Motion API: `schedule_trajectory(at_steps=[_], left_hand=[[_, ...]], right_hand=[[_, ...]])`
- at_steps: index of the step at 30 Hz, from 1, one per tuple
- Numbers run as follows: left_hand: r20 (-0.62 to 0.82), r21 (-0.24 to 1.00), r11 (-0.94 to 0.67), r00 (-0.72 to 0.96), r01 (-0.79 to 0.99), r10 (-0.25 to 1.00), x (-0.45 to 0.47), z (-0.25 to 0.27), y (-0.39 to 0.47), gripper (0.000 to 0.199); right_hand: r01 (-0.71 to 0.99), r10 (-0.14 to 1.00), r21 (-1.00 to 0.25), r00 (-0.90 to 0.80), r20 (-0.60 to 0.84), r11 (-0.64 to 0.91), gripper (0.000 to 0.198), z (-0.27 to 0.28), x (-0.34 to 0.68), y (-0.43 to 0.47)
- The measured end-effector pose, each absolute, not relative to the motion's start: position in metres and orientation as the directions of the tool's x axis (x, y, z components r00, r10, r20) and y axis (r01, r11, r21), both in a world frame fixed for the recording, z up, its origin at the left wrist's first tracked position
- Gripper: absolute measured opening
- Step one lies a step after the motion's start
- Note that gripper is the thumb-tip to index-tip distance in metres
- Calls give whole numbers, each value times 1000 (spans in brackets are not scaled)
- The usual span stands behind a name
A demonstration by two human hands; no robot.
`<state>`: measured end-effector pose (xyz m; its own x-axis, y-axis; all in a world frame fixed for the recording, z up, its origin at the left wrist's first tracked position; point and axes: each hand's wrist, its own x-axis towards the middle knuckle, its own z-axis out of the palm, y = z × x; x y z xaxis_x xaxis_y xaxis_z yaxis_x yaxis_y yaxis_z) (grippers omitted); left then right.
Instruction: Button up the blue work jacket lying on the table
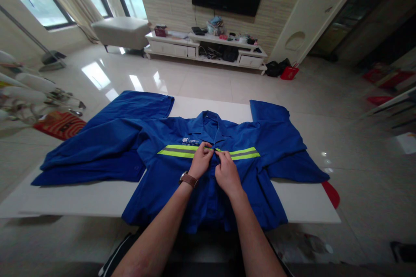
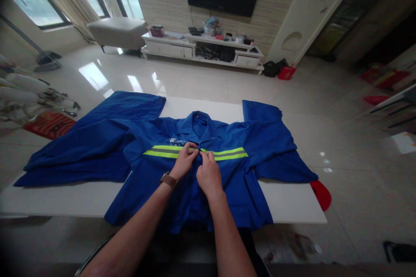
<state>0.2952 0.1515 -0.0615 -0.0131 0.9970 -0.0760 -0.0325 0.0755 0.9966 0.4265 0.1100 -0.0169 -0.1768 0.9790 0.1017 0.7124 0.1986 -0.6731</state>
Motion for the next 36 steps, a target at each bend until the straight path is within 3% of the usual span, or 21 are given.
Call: schedule_trajectory(at_steps=[13,18,28,31,36], left_hand=[[-73,979,72,-1,-191,997,298,-50,152,34],[-105,975,102,-8,-196,994,299,-49,152,39],[49,988,-53,26,147,998,298,-38,145,28],[22,986,-20,-9,163,1000,298,-39,146,26],[-151,988,147,-154,-37,977,307,-47,149,21]], right_hand=[[775,986,-617,-165,12,137,71,-18,423,106],[723,987,-673,-145,75,157,66,-16,423,107],[754,985,-647,-170,-20,117,69,-12,424,105],[751,984,-650,-176,-28,116,70,-12,425,106],[656,990,-743,-125,71,136,57,-9,425,108]])
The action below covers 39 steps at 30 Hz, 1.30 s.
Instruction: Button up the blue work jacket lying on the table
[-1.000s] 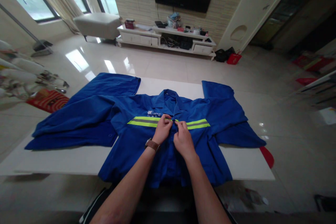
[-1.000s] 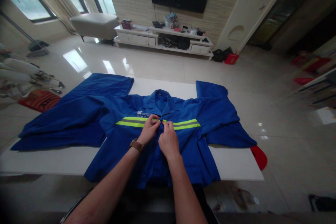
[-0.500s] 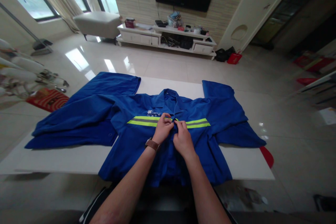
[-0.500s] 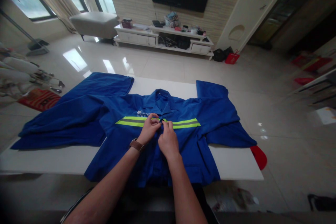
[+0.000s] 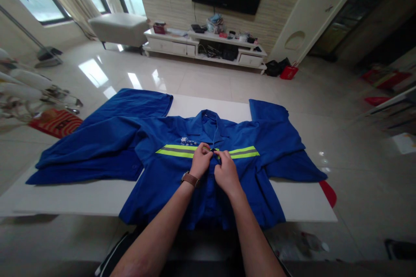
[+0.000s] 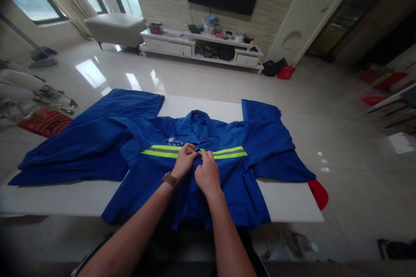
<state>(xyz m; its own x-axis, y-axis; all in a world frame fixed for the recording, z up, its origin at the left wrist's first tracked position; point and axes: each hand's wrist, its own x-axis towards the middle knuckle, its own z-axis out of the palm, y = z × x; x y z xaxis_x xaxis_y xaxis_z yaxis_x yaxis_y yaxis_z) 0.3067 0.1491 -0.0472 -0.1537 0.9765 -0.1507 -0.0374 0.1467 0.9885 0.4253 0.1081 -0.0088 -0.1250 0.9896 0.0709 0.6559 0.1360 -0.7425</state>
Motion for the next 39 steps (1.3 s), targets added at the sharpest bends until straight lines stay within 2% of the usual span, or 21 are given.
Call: schedule_trajectory(at_steps=[4,10,13,16,21,26,28,32,36,39], left_hand=[[-146,987,133,-164,-90,976,310,-50,151,23],[-283,948,247,-177,-201,943,310,-52,149,36],[-296,940,236,-244,-245,924,314,-52,148,39],[-298,949,237,-341,-210,891,314,-50,147,44],[-422,891,350,-244,-290,873,311,-43,147,45],[-351,906,255,-264,-337,899,315,-52,148,53],[-268,940,178,-304,-292,914,317,-59,148,49],[-85,994,54,-353,-96,932,317,-68,147,32],[-65,997,75,-291,23,954,312,-67,146,22],[-61,975,97,-177,201,982,302,-56,142,20]], right_hand=[[642,990,-755,-107,89,137,48,-7,426,108],[623,989,-769,-96,110,146,47,-7,425,109],[600,986,-782,-100,132,165,45,-7,426,110],[592,986,-789,-96,134,165,42,-7,427,110],[600,987,-784,-85,133,157,41,-7,427,110],[612,987,-775,-90,133,160,42,-6,425,110],[605,985,-778,-97,140,170,42,-6,425,109],[585,982,-789,-96,160,186,42,-9,427,110],[545,978,-812,-138,158,209,45,-13,428,111],[536,980,-822,-147,133,192,44,-13,429,109]])
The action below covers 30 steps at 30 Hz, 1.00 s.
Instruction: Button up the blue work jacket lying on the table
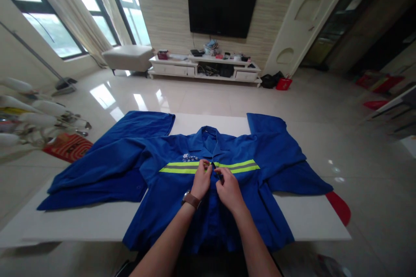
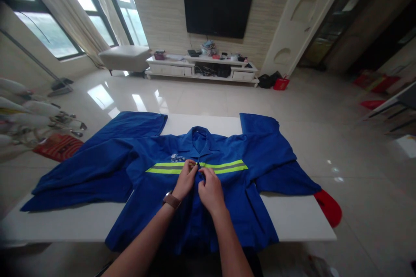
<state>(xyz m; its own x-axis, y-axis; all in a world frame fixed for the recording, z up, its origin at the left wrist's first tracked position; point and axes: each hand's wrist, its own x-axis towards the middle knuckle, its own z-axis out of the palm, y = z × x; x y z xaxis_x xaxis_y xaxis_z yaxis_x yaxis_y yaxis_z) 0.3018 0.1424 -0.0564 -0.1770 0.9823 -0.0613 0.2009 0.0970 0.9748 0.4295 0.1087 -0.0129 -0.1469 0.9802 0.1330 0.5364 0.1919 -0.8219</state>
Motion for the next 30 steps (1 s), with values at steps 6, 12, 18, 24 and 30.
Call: schedule_trajectory(at_steps=[6,12,18,24,30], left_hand=[[3,901,59,-141,429,990,216,-11,147,29],[14,583,201,-257,788,966,72,18,223,25],[-106,244,264,-245,933,964,10,-16,290,45],[-165,131,287,-265,949,950,-28,-27,283,29],[61,216,408,-429,887,901,-54,45,308,42]], right_hand=[[693,983,-698,-101,152,179,31,-1,479,109],[959,986,-237,-130,106,152,31,4,550,204],[993,995,-67,-96,5,96,54,-21,570,323],[998,999,-49,-37,17,38,24,-13,616,342],[998,982,-47,-29,187,39,27,51,633,363]])
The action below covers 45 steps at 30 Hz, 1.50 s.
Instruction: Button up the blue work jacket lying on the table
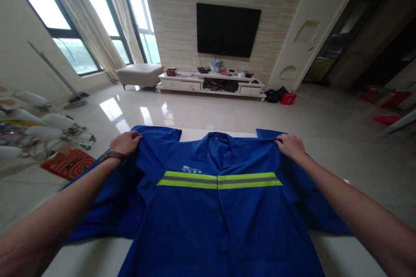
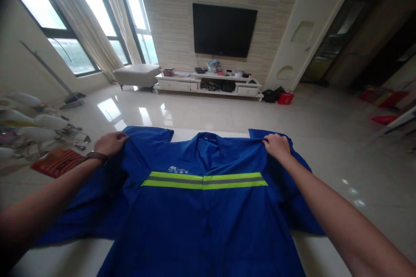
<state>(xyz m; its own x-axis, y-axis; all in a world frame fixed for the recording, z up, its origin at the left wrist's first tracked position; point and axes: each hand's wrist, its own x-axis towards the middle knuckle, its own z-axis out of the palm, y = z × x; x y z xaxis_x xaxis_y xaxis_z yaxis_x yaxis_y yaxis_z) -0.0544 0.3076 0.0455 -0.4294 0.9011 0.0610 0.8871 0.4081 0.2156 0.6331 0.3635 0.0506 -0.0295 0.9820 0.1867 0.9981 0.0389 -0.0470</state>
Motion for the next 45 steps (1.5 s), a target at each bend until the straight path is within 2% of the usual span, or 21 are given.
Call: schedule_trajectory(at_steps=[4,7,10,12,13,16,17,19,21,23,25,27,30,33,36,38,41,45], left_hand=[[82,281,434,-472,856,878,-23,78,336,44],[49,287,344,-372,894,927,28,67,318,66],[-15,322,26,-23,946,1000,78,24,239,60],[-77,358,-192,234,914,969,94,-17,165,62],[-133,361,-243,308,900,942,97,-38,129,66],[-261,345,-268,366,900,893,89,-89,49,67],[-262,330,-252,345,910,901,85,-97,36,63],[-291,293,-235,321,927,901,85,-97,28,63],[-359,237,-186,264,953,895,100,-79,35,68],[-365,236,-169,249,957,897,130,-51,39,77],[-227,365,-302,398,881,889,171,-27,32,79],[-117,467,-474,583,746,804,211,-19,14,78],[-134,497,-596,734,631,666,252,-33,-16,73],[-297,452,-562,711,693,638,257,-58,-33,77],[-400,372,-450,577,812,712,242,-69,-37,89],[-389,354,-351,478,867,788,234,-67,-40,87],[-309,403,-224,362,887,879,229,-62,-47,69],[-282,442,-78,221,894,934,234,-65,-51,48]], right_hand=[[997,967,-83,24,255,-2,37,65,598,382],[992,970,-115,-30,240,59,45,53,560,361],[948,954,-144,-265,140,285,48,23,537,287],[861,883,-194,-463,77,469,50,-6,541,215],[850,876,-221,-481,43,477,51,-21,550,177],[838,841,-319,-512,-178,443,55,-60,591,78],[843,815,-348,-510,-274,410,56,-69,604,55],[883,819,-341,-440,-367,322,62,-75,620,26],[921,865,-292,-356,-353,259,61,-66,618,14],[921,901,-306,-329,-281,241,57,-46,601,4],[887,906,-395,-349,-238,238,55,-24,581,-15],[848,889,-481,-378,-258,221,55,-6,564,-43],[837,835,-513,-412,-364,189,54,5,554,-85],[872,829,-465,-371,-418,156,60,0,554,-104],[899,837,-409,-339,-430,153,63,-9,553,-101],[917,834,-368,-322,-447,156,63,-14,550,-95],[920,847,-359,-312,-430,156,66,-23,546,-88],[931,857,-350,-265,-442,108,73,-37,547,-81]])
